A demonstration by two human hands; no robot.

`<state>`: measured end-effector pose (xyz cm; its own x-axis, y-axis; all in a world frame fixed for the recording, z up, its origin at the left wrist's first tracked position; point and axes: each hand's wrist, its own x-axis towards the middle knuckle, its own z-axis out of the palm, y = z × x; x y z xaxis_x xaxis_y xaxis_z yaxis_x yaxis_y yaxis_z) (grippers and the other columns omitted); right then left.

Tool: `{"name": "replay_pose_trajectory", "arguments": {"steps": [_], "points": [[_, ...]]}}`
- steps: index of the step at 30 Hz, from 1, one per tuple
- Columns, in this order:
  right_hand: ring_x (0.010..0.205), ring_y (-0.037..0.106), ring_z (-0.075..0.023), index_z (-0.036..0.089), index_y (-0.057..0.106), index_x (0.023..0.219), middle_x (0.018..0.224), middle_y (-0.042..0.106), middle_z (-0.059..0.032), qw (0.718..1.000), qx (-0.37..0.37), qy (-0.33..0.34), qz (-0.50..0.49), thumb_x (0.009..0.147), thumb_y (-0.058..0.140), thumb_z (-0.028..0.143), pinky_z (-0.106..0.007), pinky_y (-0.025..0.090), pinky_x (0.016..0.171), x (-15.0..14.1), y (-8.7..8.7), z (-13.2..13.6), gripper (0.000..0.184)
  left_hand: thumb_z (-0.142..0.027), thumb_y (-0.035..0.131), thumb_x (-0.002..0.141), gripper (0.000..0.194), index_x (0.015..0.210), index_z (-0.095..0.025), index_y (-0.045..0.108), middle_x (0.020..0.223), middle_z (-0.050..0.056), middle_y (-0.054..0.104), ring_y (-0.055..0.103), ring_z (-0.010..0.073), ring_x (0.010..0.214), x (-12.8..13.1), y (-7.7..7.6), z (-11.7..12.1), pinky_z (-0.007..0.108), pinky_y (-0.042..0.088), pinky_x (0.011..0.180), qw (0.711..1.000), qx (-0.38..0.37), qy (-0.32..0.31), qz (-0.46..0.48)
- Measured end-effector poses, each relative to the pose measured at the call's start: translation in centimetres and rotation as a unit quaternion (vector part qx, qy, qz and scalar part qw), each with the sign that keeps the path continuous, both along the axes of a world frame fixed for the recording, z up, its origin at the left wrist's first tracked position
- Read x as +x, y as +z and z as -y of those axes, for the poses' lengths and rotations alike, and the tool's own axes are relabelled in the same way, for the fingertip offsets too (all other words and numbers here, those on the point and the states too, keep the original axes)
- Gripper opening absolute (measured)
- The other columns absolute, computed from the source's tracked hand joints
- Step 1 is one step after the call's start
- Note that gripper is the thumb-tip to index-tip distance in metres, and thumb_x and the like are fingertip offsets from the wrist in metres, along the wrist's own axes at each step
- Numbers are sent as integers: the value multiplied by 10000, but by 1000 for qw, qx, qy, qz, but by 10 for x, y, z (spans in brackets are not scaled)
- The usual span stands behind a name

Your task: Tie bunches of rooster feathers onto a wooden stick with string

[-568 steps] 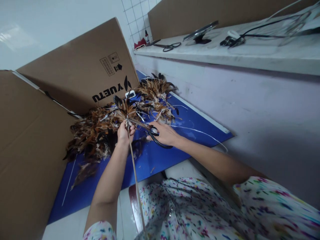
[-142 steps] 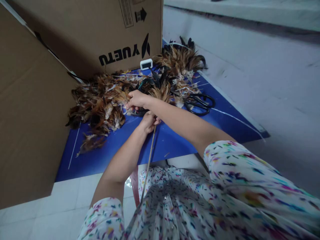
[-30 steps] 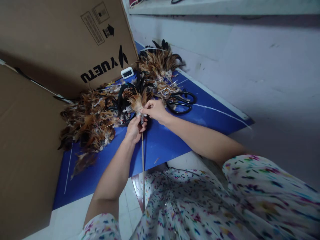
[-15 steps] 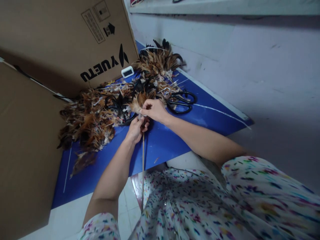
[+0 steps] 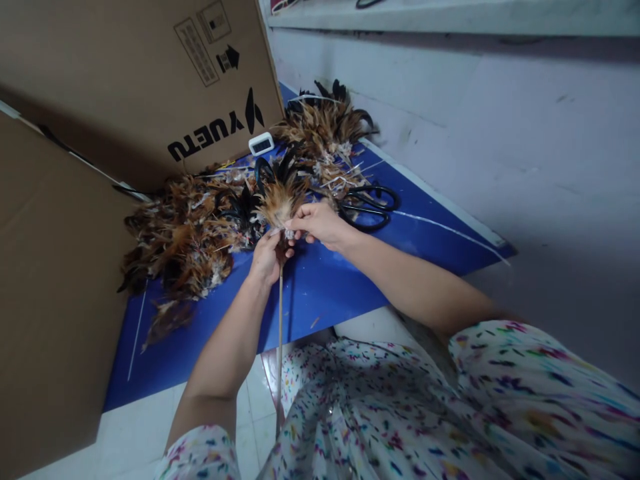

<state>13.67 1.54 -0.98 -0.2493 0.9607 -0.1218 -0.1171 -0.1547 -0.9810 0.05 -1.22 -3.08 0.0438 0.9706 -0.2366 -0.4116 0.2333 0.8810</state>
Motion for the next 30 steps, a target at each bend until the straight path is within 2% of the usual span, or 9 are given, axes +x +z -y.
{"name": "replay_pose_trajectory", "arguments": {"steps": [3,9,18,25,30], "points": [[439,535,-72,152,515,607,492,591,7,999,3,-5,36,760,687,115,-160,296,343,-2,0,2,233,-188,585,846,64,853,-130,613,686,23,635,599,96,571,-1,-1,0,161,416,430,1000,-11,14,-18],[419,381,-27,145,542,583,455,475,74,993,26,-34,109,693,718,158,-170,277,406,-5,-7,1,208,-191,483,921,132,908,-141,604,690,16,653,643,104,589,-1,-1,0,172,489,474,998,-34,38,-36],[543,537,-79,157,594,605,554,624,7,989,72,-47,122,671,705,218,-201,387,527,-13,-37,-9,143,-171,458,941,165,879,-136,606,687,10,656,632,82,571,2,1,1,206,559,613,998,-32,47,-36],[510,520,-66,158,586,670,546,614,20,987,61,-51,140,698,709,242,-186,380,508,-15,-38,-8,152,-195,517,917,116,850,-123,579,643,18,624,612,88,563,2,-1,2,184,522,543,998,-8,31,-51],[471,465,-53,165,583,701,546,583,33,987,44,-42,148,685,714,248,-181,348,472,-13,-33,-7,156,-269,636,849,159,803,-130,573,628,5,578,548,82,510,2,1,4,166,410,409,998,21,-2,-57]]}}
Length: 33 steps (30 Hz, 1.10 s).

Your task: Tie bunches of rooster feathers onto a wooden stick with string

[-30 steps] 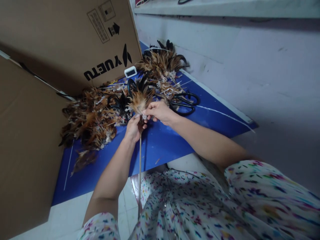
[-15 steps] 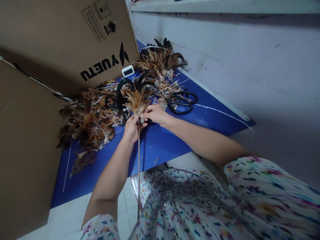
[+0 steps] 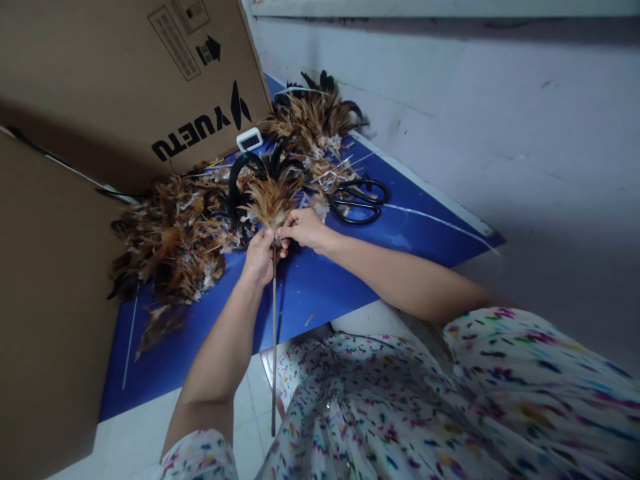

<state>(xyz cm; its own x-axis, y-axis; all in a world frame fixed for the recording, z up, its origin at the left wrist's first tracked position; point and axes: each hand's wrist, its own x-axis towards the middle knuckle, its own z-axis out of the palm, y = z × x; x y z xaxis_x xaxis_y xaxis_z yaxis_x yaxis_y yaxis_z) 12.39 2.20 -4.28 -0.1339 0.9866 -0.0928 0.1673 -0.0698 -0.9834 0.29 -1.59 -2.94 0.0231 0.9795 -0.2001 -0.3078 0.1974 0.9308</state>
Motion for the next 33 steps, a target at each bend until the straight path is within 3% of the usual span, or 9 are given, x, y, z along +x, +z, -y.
{"name": "replay_pose_trajectory", "arguments": {"steps": [7,10,12,15,18,22,26,30,33], "points": [[486,413,-55,166,567,649,533,499,55,1000,-1,12,16,618,722,242,-192,301,451,2,6,2,176,-259,677,813,173,825,-127,566,670,-13,531,426,26,448,-1,1,2,118,239,340,1000,3,-13,-12],[481,399,-56,163,562,643,530,490,52,999,9,41,21,660,707,253,-201,303,460,7,14,1,172,-240,665,818,169,789,-129,541,660,-24,504,394,13,440,-3,2,2,103,221,342,1000,5,-11,-7],[522,445,-67,151,592,664,575,546,23,997,56,43,34,721,676,258,-207,347,506,17,23,-4,148,-238,671,814,191,763,-138,517,658,-26,500,392,12,444,-4,3,1,99,222,345,1000,6,-6,-2],[698,571,-129,140,657,737,685,626,-30,979,166,-38,117,783,639,258,-244,436,658,45,38,-15,128,-232,674,813,229,731,-153,475,661,-23,511,398,15,451,-5,4,1,99,227,350,1000,6,5,11],[879,621,-222,139,688,759,760,654,-79,937,210,-92,262,781,649,245,-332,469,814,73,45,-24,115,-210,663,820,226,725,-156,465,661,-19,514,401,16,452,-7,5,0,102,228,353,1000,7,13,24],[918,642,-311,102,712,800,829,676,-165,886,159,-48,434,719,726,282,-420,493,833,80,39,-27,197,-191,639,836,202,732,-158,469,662,-15,517,403,18,451,-7,5,-1,106,229,357,999,8,26,26],[878,660,-312,111,723,877,863,694,-177,852,132,5,506,652,794,325,-413,521,777,67,30,-24,318,-211,648,836,223,726,-161,461,665,-17,514,396,19,454,-6,6,-2,110,224,360,999,5,36,24],[850,665,-282,113,722,882,837,693,-164,856,130,12,501,665,777,246,-377,526,751,61,28,-24,260,-227,674,821,244,736,-166,454,656,-26,504,390,18,454,-6,6,-2,107,225,365,999,2,34,35],[862,662,-284,117,714,833,828,684,-159,876,111,21,469,709,703,156,-384,515,776,62,33,-23,130,-193,632,849,217,732,-162,452,651,-21,509,388,17,444,-6,7,-2,106,221,360,998,-6,35,52]]}}
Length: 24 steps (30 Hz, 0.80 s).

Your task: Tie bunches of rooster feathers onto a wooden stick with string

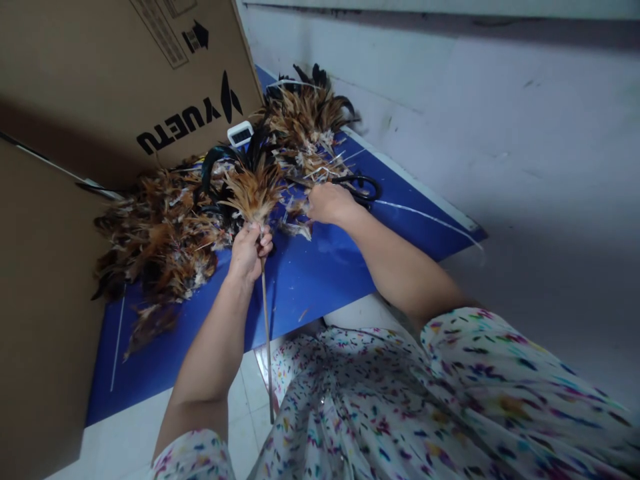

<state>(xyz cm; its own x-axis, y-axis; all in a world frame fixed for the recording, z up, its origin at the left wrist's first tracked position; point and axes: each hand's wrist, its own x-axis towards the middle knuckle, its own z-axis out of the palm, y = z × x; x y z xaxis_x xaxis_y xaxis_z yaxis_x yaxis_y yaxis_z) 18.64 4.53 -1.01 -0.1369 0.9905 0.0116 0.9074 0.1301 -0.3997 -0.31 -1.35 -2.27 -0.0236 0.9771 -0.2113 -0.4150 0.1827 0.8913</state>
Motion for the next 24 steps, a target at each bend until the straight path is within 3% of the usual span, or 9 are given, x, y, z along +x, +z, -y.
{"name": "replay_pose_trajectory", "arguments": {"steps": [3,7,10,13,16,20,24], "points": [[860,656,-262,151,689,740,768,672,-110,995,39,-5,-91,745,655,143,-376,493,822,4,7,2,35,-170,596,871,204,728,-157,451,651,-15,512,382,14,440,0,0,0,102,211,356,1000,-11,-3,20],[840,642,-220,166,639,671,718,657,-59,972,113,-20,-204,766,648,176,-333,475,830,9,15,5,96,-167,588,878,189,746,-162,453,659,-11,514,381,15,445,0,-1,-1,97,204,355,999,-22,-9,41],[787,646,-197,162,605,665,683,642,-41,949,108,-40,-294,755,677,173,-316,483,777,8,18,6,116,-148,571,882,196,740,-166,437,657,-15,501,373,15,442,-1,-1,-1,95,198,349,998,-25,-16,60],[601,616,-145,164,585,745,586,604,1,896,32,-37,-442,729,720,134,-254,462,580,0,19,8,139,-129,565,879,210,730,-168,422,657,-20,488,374,13,445,-1,-1,-1,91,194,347,997,-26,-19,74],[502,582,-120,160,564,751,556,603,7,834,-72,-9,-547,725,714,69,-199,361,417,-9,20,12,177,-120,544,887,199,733,-167,427,650,-19,486,370,14,440,-1,0,-1,94,192,345,997,-29,-8,76],[522,601,-96,136,569,684,613,644,-22,783,-186,48,-592,754,694,64,-162,331,367,-20,18,20,160,-108,461,922,173,756,-151,471,646,-12,495,367,13,436,0,1,-2,93,199,346,997,-32,1,75],[523,593,-74,132,600,730,596,623,11,754,-246,68,-605,767,675,44,-144,362,370,-30,10,25,122,-114,445,932,206,736,-133,505,625,-12,490,351,11,424,0,1,-1,96,205,338,997,-34,6,67]]}}
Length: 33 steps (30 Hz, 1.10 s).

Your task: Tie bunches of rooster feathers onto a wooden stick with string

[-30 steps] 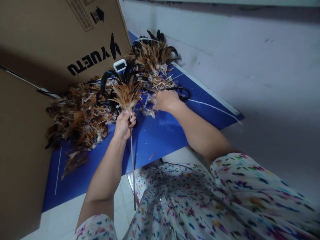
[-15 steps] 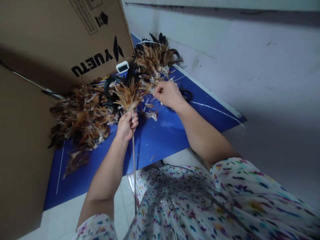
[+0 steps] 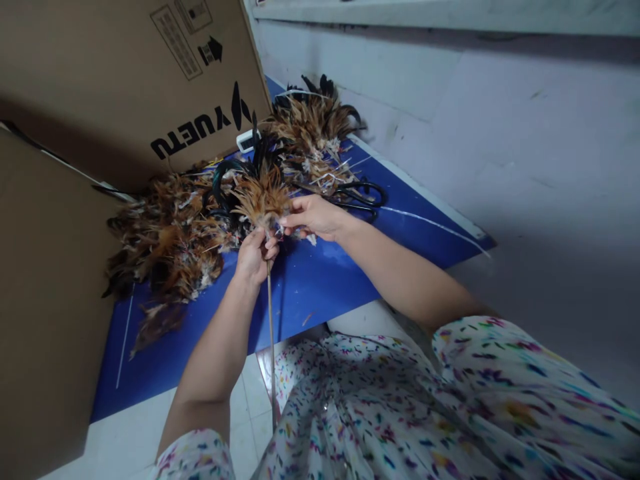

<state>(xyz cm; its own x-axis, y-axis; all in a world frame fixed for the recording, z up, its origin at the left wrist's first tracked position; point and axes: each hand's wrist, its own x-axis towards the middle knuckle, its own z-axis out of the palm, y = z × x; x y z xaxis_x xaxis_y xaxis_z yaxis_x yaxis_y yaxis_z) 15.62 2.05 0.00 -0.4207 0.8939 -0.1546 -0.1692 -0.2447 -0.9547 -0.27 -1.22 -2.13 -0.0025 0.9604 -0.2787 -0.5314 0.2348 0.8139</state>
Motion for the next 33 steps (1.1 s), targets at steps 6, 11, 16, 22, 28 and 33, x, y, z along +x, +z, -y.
{"name": "replay_pose_trajectory", "arguments": {"steps": [6,11,16,22,28,33], "points": [[496,587,-76,136,579,730,600,629,8,999,-40,-25,-4,765,667,15,-151,378,360,-9,-10,-3,153,-92,444,929,246,689,-120,494,631,-11,492,359,4,419,1,2,2,104,204,336,1000,-6,-7,11],[483,566,-51,122,588,721,609,634,10,999,-45,-2,6,811,610,16,-136,374,361,-10,-12,-5,140,-92,418,938,236,724,-115,514,648,1,517,355,7,418,3,2,4,102,209,339,1000,-1,-29,8],[467,542,-53,120,585,719,547,590,31,999,-40,0,34,814,607,10,-143,370,358,-11,-11,-3,147,-76,384,942,255,720,-116,504,630,-2,503,353,10,412,3,3,5,106,201,337,999,1,-29,14],[415,474,-39,131,567,705,509,555,50,998,-30,-17,44,815,606,2,-146,344,342,-14,-9,-1,174,-58,358,940,258,721,-123,478,640,-2,501,352,7,414,3,3,5,109,192,339,1000,-6,-25,18],[435,448,-33,132,573,695,524,529,56,998,-16,-29,50,792,626,1,-148,317,342,-15,-13,-2,172,-39,366,925,231,755,-105,507,674,-5,496,345,-4,419,5,4,6,98,187,334,999,-8,-40,2],[434,400,-31,129,605,743,546,508,60,997,-6,-27,71,779,635,9,-161,286,343,-15,-13,0,130,-45,387,911,215,741,-111,501,682,1,503,352,1,424,5,5,7,100,188,335,999,-4,-50,-9]]}}
